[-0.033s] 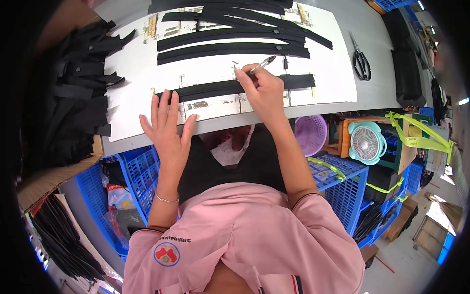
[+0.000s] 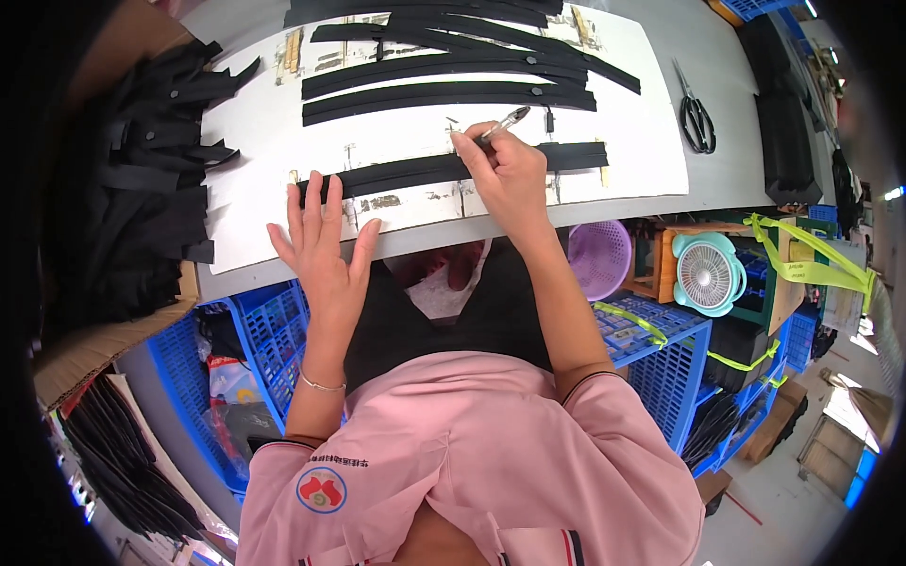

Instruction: Mark measurement points on black zippers using a template and a pen.

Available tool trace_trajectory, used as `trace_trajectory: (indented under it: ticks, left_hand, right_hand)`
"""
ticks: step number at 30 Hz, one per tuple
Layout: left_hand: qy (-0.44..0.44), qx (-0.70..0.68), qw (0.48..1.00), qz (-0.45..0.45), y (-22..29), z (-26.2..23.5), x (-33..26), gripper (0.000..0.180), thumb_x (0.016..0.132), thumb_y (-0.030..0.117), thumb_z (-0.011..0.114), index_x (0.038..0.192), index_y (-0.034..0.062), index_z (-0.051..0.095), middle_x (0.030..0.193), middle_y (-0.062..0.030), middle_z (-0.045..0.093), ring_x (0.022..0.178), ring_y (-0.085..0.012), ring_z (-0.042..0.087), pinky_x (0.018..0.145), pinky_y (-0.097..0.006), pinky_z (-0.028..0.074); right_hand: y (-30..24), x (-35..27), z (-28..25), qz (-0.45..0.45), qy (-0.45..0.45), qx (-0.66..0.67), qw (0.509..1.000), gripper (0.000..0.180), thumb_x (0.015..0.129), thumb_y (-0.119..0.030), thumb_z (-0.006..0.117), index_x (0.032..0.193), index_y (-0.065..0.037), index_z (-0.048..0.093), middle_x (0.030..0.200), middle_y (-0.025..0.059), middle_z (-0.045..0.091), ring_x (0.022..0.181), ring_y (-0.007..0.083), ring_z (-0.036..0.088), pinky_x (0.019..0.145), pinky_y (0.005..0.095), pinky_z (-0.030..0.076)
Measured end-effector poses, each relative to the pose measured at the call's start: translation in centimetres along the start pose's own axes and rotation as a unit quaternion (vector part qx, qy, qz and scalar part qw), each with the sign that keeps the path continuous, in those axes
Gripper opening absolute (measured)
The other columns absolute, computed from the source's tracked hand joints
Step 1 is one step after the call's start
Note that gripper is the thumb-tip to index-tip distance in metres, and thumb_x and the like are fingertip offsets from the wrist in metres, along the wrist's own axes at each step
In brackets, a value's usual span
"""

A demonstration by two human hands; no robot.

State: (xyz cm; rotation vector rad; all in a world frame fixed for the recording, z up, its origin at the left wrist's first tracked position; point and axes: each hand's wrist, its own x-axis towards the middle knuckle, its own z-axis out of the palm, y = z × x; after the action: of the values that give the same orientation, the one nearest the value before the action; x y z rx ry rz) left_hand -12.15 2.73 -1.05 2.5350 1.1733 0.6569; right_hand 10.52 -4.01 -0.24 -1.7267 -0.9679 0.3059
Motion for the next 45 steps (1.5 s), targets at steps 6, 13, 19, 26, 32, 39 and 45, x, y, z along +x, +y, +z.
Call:
trace_trajectory:
  ticks: [6, 13, 19, 26, 32, 39, 45]
  left_hand:
    - [-0.010, -0.128, 0.988, 0.089, 4.6, 1.3, 1.5, 0.058, 0.093, 0.033, 0.073, 0.143, 0.0067, 0.058, 0.150, -0.0133, 0.053, 0.143, -0.0314, 0.044, 0.121, -0.064, 0.010]
    - [-0.009, -0.136, 0.988, 0.076, 5.9, 2.7, 2.2, 0.039, 0.092, 0.023, 0.074, 0.128, 0.0075, 0.071, 0.137, -0.0085, 0.063, 0.130, -0.0269, 0.052, 0.120, -0.055, 0.017]
    - [-0.009, -0.119, 0.990, 0.080, 5.8, 2.9, 2.2, 0.040, 0.091, 0.022, 0.074, 0.129, 0.0081, 0.071, 0.137, -0.0071, 0.063, 0.130, -0.0260, 0.053, 0.120, -0.055, 0.017]
    - [-0.002, -0.112, 0.989, 0.093, 5.9, 3.1, 2.2, 0.039, 0.091, 0.022, 0.073, 0.126, 0.0047, 0.070, 0.135, -0.0078, 0.062, 0.128, -0.0258, 0.054, 0.119, -0.059, 0.016]
    - [-0.008, -0.113, 0.988, 0.100, 5.9, 3.2, 2.3, 0.040, 0.091, 0.022, 0.073, 0.127, 0.0060, 0.071, 0.136, -0.0076, 0.062, 0.129, -0.0258, 0.054, 0.119, -0.058, 0.016]
    - [-0.025, -0.079, 0.992, 0.095, 6.0, 2.8, 2.2, 0.040, 0.092, 0.022, 0.074, 0.130, 0.0080, 0.070, 0.139, -0.0072, 0.061, 0.130, -0.0265, 0.053, 0.120, -0.057, 0.017]
    - [-0.034, -0.075, 0.992, 0.099, 6.1, 2.9, 2.3, 0.041, 0.092, 0.022, 0.074, 0.131, 0.0092, 0.070, 0.140, -0.0078, 0.060, 0.131, -0.0274, 0.052, 0.120, -0.058, 0.016]
  right_hand:
    - [0.4, 0.0, 0.4, -0.006, -0.006, 0.003, 1.000, 0.016, 0.096, -0.016, 0.074, 0.093, -0.001, 0.072, 0.065, 0.0015, 0.062, 0.056, 0.0045, 0.051, 0.052, 0.0236, 0.040]
    - [0.2, 0.0, -0.1, -0.005, -0.030, -0.064, 0.998, 0.018, 0.097, -0.016, 0.073, 0.095, 0.002, 0.072, 0.078, 0.0026, 0.071, 0.065, 0.0040, 0.060, 0.059, 0.0210, 0.047]
    - [0.0, -0.2, -0.6, -0.008, -0.037, -0.031, 0.999, 0.016, 0.095, -0.014, 0.074, 0.090, 0.001, 0.073, 0.069, 0.0008, 0.067, 0.059, 0.0025, 0.055, 0.054, 0.0213, 0.042]
    - [0.0, -0.2, -0.9, -0.025, -0.068, -0.031, 0.997, 0.014, 0.092, -0.013, 0.076, 0.088, 0.000, 0.074, 0.062, -0.0012, 0.062, 0.055, 0.0018, 0.050, 0.050, 0.0226, 0.037]
    - [0.3, -0.1, -1.1, -0.080, -0.072, -0.045, 0.993, 0.015, 0.091, -0.013, 0.076, 0.087, 0.002, 0.075, 0.061, 0.0027, 0.062, 0.055, 0.0035, 0.051, 0.050, 0.0241, 0.037]
    - [0.9, -2.0, -6.0, -0.111, 0.146, -0.080, 0.980, 0.018, 0.089, -0.011, 0.078, 0.107, -0.008, 0.077, 0.094, 0.0063, 0.077, 0.081, 0.0189, 0.068, 0.071, 0.0316, 0.051]
    - [5.0, -3.4, -10.0, -0.195, 0.160, -0.354, 0.901, 0.041, 0.079, -0.002, 0.082, 0.118, -0.008, 0.072, 0.106, 0.0073, 0.077, 0.102, 0.0214, 0.073, 0.090, 0.0365, 0.053]
